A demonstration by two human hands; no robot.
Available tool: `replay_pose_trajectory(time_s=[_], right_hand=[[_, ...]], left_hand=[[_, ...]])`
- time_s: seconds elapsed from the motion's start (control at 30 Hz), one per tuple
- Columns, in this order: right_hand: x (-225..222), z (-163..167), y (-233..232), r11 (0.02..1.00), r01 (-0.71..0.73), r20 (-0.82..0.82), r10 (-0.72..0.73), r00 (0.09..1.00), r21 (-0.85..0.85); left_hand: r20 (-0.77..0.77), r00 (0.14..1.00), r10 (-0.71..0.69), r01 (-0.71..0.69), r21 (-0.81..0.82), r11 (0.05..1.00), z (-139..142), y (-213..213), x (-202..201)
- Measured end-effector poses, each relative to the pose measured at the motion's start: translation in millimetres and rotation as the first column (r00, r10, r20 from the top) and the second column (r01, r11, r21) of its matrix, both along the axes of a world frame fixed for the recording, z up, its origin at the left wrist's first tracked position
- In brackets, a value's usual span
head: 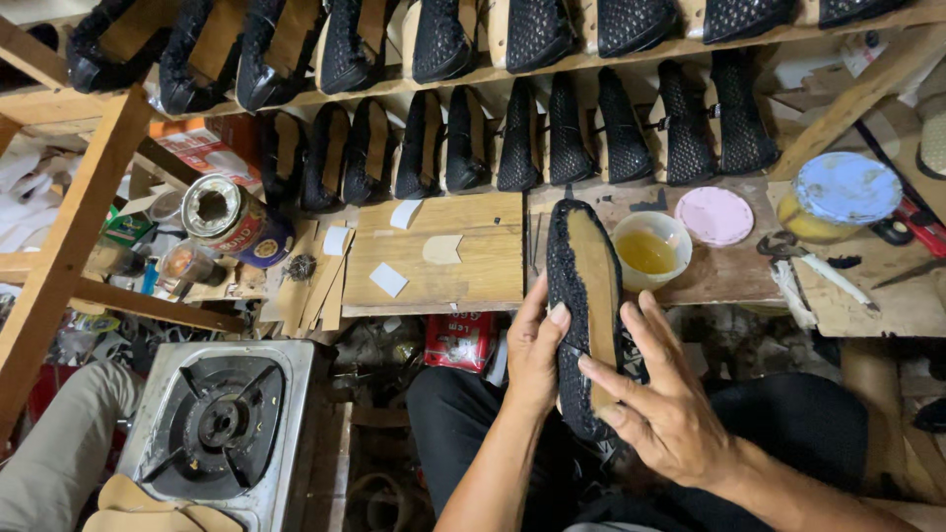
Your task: The person applies a yellow liquid to the soles of black woven shoes using a small brush. They repeatedly dip the brush into a container and spread the liquid across the shoe soles, then place the shoes on a wooden shelf.
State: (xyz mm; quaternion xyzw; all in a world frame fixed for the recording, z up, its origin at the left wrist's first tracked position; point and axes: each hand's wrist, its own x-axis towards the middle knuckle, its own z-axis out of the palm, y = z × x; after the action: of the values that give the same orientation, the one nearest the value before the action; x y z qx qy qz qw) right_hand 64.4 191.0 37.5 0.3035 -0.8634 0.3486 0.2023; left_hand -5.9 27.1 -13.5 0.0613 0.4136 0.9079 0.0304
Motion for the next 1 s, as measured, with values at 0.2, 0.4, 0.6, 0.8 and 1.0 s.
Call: replay_pose_trajectory(time_s=[0.2,0.4,0.6,0.8,1.0], right_hand=[[0.9,4.9,4.8,0.964,-0.245,-0.157,0.227,0.961,-0.102],[-8.2,10.6,1.1,0.969,-0.245,-0.189,0.242,0.952,0.009],[-11.8,13.0,0.9,0.966,-0.258,-0.254,0.254,0.933,0.017],[-16.0,10.6,1.1,0.943,-0.333,-0.242,0.328,0.913,0.019],[-14.6,10.3,2.1,0.951,-0.297,-0.333,0.309,0.891,0.089]], left_hand=[[0.107,0.994,-0.027,0.022,0.054,0.998,3.2,-2.0,1.9],[0.124,0.99,-0.064,0.057,0.065,0.996,4.1,-2.4,3.2],[0.173,0.981,-0.085,0.078,0.048,0.996,-0.3,-4.7,2.7],[0.26,0.956,-0.138,0.121,0.08,0.989,4.1,-6.5,6.2],[0.247,0.935,-0.255,0.204,0.216,0.955,14.2,-5.6,12.0]])
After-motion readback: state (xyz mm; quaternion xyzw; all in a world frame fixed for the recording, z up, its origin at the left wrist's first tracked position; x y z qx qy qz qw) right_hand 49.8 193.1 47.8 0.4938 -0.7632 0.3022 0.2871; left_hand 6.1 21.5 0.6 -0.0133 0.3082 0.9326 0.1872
